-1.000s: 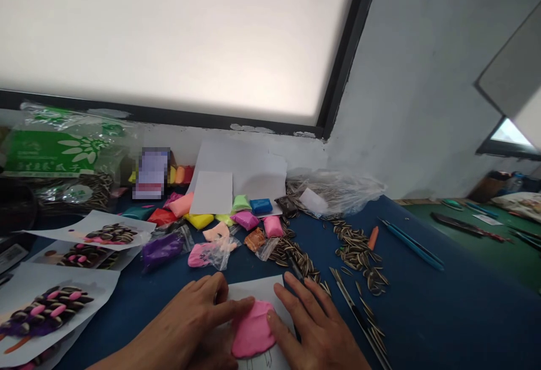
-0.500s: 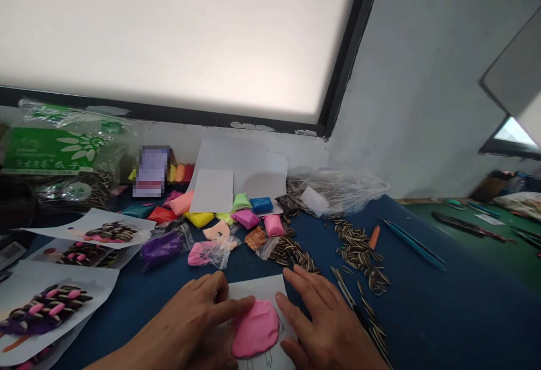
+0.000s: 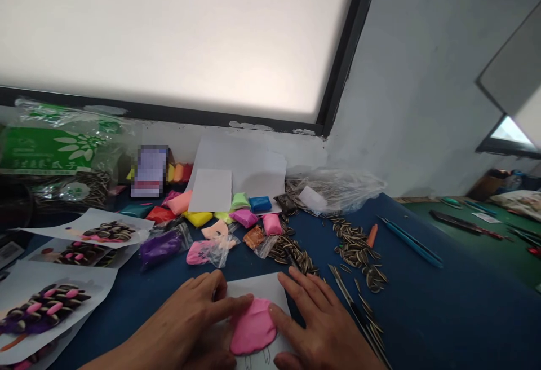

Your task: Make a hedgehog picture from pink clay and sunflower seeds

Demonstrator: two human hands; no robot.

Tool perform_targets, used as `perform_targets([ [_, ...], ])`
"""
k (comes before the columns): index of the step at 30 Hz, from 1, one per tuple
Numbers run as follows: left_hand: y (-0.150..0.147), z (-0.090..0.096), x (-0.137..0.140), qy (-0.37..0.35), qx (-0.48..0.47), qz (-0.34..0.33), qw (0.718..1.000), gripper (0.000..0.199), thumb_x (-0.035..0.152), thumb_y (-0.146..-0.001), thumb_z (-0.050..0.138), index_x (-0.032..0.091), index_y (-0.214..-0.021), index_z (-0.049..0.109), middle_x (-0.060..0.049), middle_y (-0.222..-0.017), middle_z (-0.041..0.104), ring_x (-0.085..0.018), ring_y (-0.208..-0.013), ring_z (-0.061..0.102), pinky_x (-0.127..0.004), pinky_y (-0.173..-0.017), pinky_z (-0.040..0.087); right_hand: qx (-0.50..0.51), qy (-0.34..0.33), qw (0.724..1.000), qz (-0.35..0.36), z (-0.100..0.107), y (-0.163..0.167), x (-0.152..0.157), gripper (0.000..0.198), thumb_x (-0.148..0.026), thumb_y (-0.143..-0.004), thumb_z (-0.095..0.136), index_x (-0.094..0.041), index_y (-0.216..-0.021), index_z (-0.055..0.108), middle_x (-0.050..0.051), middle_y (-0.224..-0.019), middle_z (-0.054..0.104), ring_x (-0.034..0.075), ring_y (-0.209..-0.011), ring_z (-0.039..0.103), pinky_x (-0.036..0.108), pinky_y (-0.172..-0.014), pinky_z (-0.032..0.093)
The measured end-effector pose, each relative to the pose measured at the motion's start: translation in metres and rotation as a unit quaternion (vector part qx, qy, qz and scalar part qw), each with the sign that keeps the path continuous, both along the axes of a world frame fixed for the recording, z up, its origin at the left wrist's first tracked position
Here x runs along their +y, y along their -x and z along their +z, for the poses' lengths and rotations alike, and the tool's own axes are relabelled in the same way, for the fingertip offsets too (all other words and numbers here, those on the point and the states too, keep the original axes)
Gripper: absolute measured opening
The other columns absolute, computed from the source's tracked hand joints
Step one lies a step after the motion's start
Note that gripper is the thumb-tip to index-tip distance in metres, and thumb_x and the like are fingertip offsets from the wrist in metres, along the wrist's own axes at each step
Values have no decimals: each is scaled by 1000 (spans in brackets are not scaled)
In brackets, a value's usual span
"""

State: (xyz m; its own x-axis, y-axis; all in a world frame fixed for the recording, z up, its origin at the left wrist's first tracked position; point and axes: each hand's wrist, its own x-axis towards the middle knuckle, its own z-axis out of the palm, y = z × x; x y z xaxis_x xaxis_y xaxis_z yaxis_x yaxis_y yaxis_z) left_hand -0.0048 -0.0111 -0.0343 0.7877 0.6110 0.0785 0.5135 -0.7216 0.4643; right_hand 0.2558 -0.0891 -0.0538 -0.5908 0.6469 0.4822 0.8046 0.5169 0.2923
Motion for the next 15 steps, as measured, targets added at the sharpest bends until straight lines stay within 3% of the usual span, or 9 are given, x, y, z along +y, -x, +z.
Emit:
perform_targets([
  [5, 0, -3, 1, 3, 5, 1, 1000, 58, 32, -79, 78, 44, -133, 62, -3, -112, 65, -26, -96, 64, -34, -86, 52, -5, -24, 1000, 16, -1, 0, -2, 43, -56, -102, 47, -24, -126, 64, 17, -129, 68, 32, -121, 64, 42, -90, 54],
  [9, 0, -6, 2, -4, -3, -8, 1000, 57, 34, -79, 79, 43, -133, 62, -2, -109, 65, -26, -96, 63, -33, -86, 51, 5, -57, 998, 25, -7, 6, -3, 36, -54, -102, 48, -25, -116, 64, 13, -127, 69, 29, -124, 61, 41, -96, 49],
  [15, 1, -3, -1, -14, 11, -2, 1000, 57, 28, -78, 77, 40, -133, 63, -3, -111, 66, -25, -97, 63, -32, -87, 51, 31, -89, 995, 19, -12, 11, -2, 40, -58, -102, 45, -24, -103, 66, 10, -121, 72, 28, -124, 59, 40, -102, 43],
])
